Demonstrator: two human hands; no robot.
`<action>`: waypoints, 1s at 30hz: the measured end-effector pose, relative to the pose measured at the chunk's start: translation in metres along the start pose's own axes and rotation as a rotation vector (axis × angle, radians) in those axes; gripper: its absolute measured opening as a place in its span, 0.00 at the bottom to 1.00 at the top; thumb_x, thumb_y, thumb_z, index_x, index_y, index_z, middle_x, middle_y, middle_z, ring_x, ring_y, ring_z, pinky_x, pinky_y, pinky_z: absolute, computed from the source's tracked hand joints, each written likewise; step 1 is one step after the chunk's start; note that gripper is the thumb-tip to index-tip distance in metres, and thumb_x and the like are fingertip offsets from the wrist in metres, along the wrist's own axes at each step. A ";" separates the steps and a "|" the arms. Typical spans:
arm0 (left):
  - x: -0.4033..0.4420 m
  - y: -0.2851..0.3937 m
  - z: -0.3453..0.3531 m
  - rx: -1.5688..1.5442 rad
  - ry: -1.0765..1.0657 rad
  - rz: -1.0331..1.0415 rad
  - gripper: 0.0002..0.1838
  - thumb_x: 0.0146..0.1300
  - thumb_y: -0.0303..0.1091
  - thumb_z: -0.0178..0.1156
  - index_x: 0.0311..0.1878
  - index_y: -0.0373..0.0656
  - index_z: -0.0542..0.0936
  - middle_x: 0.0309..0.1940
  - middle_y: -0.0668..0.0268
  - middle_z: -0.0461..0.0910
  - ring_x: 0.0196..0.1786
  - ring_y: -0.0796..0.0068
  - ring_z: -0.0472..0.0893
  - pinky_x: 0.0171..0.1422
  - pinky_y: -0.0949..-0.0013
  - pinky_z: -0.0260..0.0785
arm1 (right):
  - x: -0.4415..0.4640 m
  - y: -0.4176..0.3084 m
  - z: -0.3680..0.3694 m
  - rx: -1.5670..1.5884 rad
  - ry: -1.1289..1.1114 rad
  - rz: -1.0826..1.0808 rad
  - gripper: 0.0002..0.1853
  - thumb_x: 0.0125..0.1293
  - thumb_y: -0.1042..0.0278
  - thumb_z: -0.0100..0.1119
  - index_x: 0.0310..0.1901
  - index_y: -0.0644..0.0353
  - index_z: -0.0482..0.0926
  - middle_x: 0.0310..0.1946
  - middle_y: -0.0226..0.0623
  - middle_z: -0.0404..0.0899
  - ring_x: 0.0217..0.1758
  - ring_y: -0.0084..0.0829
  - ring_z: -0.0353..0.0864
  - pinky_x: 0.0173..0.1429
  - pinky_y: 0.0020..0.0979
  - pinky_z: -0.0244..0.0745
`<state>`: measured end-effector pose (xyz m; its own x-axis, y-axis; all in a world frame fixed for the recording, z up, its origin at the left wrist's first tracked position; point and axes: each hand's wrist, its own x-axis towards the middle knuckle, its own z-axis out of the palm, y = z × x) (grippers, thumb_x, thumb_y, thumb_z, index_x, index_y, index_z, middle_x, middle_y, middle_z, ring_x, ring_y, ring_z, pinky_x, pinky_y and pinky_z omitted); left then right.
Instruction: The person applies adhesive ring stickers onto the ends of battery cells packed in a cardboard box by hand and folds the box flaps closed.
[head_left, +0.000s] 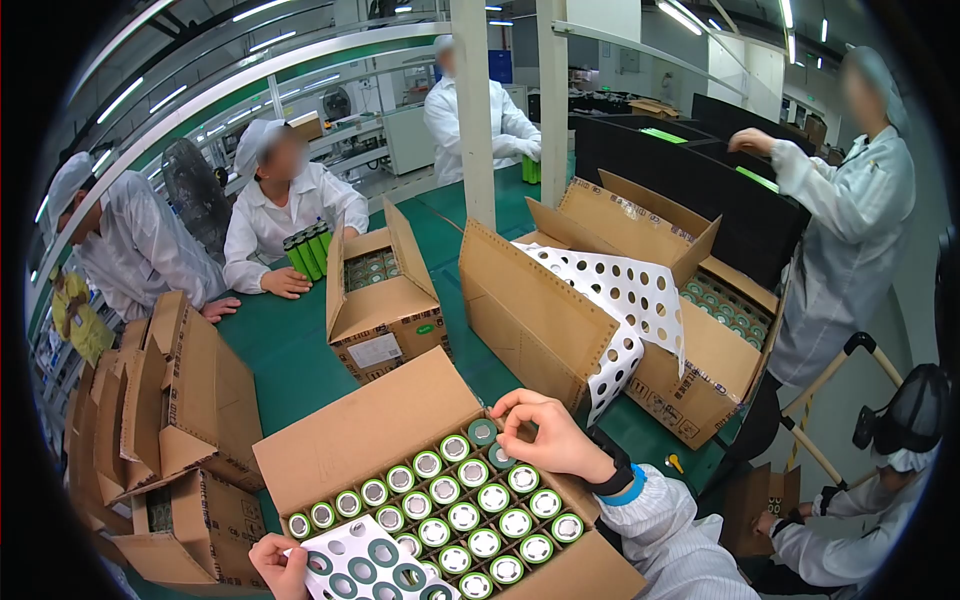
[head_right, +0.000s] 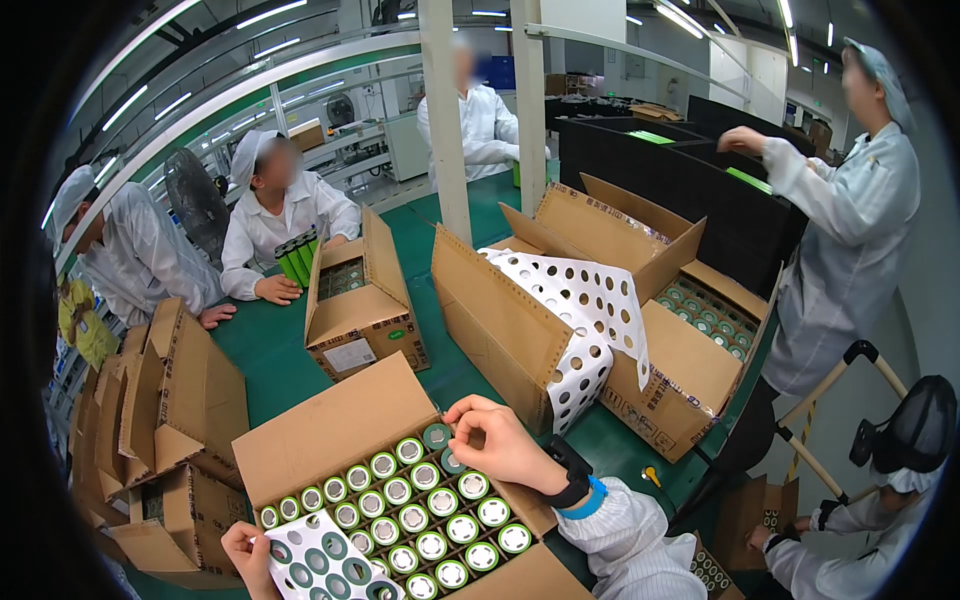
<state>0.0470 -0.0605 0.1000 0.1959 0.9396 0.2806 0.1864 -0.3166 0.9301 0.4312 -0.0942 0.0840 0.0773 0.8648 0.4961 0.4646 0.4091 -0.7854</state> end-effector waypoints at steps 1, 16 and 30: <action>0.000 0.000 0.000 -0.001 -0.003 0.007 0.04 0.55 0.22 0.58 0.27 0.38 0.74 0.22 0.74 0.71 0.25 0.87 0.67 0.29 0.82 0.58 | 0.000 -0.003 -0.001 0.018 -0.013 0.040 0.08 0.51 0.76 0.60 0.21 0.65 0.71 0.40 0.38 0.75 0.40 0.29 0.77 0.42 0.26 0.73; -0.001 0.003 0.002 -0.017 0.007 -0.007 0.04 0.55 0.22 0.58 0.27 0.38 0.74 0.23 0.74 0.71 0.25 0.87 0.66 0.29 0.82 0.58 | 0.000 -0.002 0.001 -0.012 -0.010 0.000 0.08 0.51 0.76 0.61 0.21 0.64 0.70 0.39 0.39 0.74 0.40 0.32 0.77 0.43 0.28 0.72; 0.000 -0.001 0.000 0.014 0.013 0.002 0.04 0.55 0.20 0.57 0.26 0.38 0.73 0.22 0.74 0.70 0.25 0.88 0.66 0.29 0.82 0.57 | -0.001 -0.006 -0.003 -0.138 -0.079 -0.057 0.07 0.52 0.75 0.57 0.22 0.61 0.68 0.42 0.39 0.71 0.46 0.36 0.73 0.50 0.31 0.67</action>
<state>0.0464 -0.0604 0.0987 0.1837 0.9406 0.2855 0.1992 -0.3201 0.9262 0.4307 -0.0979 0.0890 -0.0194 0.8639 0.5034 0.5833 0.4187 -0.6961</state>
